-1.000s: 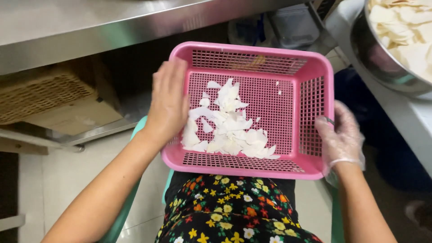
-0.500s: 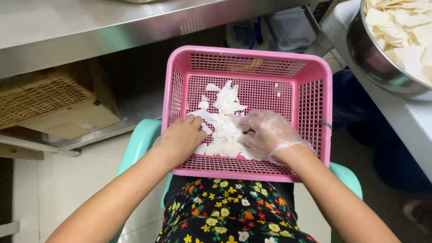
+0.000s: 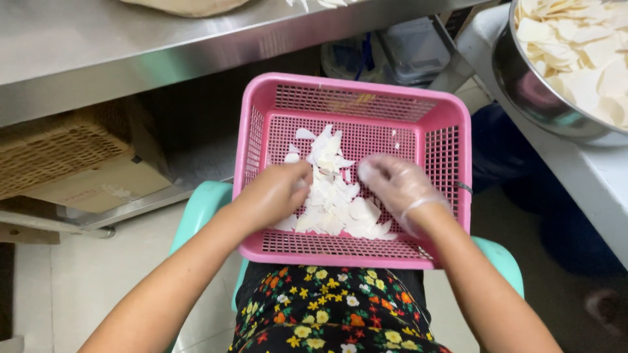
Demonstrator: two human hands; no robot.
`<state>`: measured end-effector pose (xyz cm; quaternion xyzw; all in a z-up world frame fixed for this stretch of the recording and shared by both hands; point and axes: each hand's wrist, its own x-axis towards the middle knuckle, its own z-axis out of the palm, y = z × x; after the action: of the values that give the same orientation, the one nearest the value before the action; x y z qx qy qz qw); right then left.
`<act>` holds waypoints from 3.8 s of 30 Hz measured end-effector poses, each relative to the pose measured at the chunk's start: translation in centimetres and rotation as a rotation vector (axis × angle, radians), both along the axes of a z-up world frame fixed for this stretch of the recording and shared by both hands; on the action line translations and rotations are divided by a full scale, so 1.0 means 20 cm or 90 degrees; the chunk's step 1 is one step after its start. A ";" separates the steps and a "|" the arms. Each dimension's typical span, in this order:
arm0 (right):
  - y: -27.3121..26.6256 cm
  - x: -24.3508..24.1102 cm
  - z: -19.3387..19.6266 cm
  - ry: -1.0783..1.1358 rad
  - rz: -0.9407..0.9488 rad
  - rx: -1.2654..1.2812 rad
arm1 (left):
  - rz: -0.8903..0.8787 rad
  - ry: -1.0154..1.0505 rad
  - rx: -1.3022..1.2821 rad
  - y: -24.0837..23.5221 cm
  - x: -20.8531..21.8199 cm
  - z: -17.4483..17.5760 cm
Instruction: The person sits on a stool and sorts thin, white dough sheets from a pink basket into a metal bowl using gloved hands. They repeatedly pick up handfuls of the sheets, separate them, and transfer them to the bowl, occasionally shaking the basket to gather remaining pieces.
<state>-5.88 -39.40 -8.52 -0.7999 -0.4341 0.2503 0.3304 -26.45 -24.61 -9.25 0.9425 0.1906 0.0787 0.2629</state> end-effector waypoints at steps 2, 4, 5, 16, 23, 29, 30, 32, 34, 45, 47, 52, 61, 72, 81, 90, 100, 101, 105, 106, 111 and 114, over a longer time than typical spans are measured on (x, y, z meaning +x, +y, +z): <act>-0.02 0.04 -0.03 0.195 -0.112 0.013 | 0.024 -0.051 -0.104 0.00 0.02 0.01; -0.02 0.14 -0.12 0.344 -0.164 0.035 | 0.109 -0.073 -0.328 0.03 0.07 -0.01; -0.05 0.12 -0.08 0.343 -0.170 0.035 | 0.103 -0.072 -0.330 0.03 0.11 -0.02; -0.10 0.02 0.03 0.133 -0.106 -0.145 | -0.077 0.141 -0.009 -0.10 0.45 -0.19; -0.07 0.27 -0.33 0.306 -0.207 0.023 | -0.152 0.152 0.097 -0.17 0.52 -0.35; -0.13 0.15 -0.14 0.331 -0.182 -0.014 | -0.137 0.152 0.068 -0.15 0.50 -0.31; -0.15 0.13 -0.13 0.330 -0.143 -0.013 | -0.125 0.134 0.055 -0.14 0.50 -0.31; -0.17 0.08 -0.05 0.326 -0.100 -0.010 | -0.110 0.114 0.044 -0.09 0.51 -0.29; -0.19 0.00 0.04 0.284 -0.052 -0.097 | -0.065 0.088 0.069 -0.04 0.50 -0.29; -0.03 0.00 -0.27 -0.164 0.202 -0.120 | -0.165 0.203 0.118 -0.06 0.32 -0.24; 0.00 0.03 -0.28 -0.201 0.182 -0.105 | -0.153 0.181 0.150 0.03 0.32 -0.31; 0.06 0.05 -0.17 -0.115 0.072 -0.069 | -0.051 0.086 0.251 0.22 0.33 -0.25; 0.01 0.02 -0.24 -0.151 0.145 -0.096 | -0.151 0.194 0.211 0.06 0.28 -0.30; -0.06 -0.07 -0.04 -0.097 0.207 -0.235 | -0.130 0.080 0.259 0.02 0.33 -0.30; -0.12 -0.05 -0.10 -0.161 0.218 -0.246 | -0.125 0.115 0.204 0.04 0.34 -0.22; -0.13 -0.07 -0.07 0.051 0.186 -0.172 | -0.045 -0.019 0.004 0.22 0.22 0.05; 0.08 -0.10 -0.17 0.668 0.062 0.080 | 0.105 -0.191 -0.739 0.25 0.04 0.25; 0.09 -0.09 -0.17 0.667 0.060 0.081 | 0.103 -0.192 -0.740 0.22 0.03 0.24; 0.11 -0.12 -0.08 0.522 0.028 0.048 | -0.017 0.054 -0.261 0.15 0.03 0.05; 0.12 -0.12 -0.02 0.484 0.000 0.002 | -0.071 0.215 0.010 0.14 0.04 -0.03; 0.07 0.04 -0.12 0.581 -0.082 0.098 | -0.107 0.281 0.285 0.09 0.00 -0.41; 0.07 0.11 -0.12 0.652 -0.132 0.154 | -0.117 0.278 0.337 0.09 -0.01 -0.46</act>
<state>-3.77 -38.01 -10.97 -0.5703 -0.1622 0.5228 0.6125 -26.70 -22.81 -18.35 0.9858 0.1300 -0.1017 -0.0313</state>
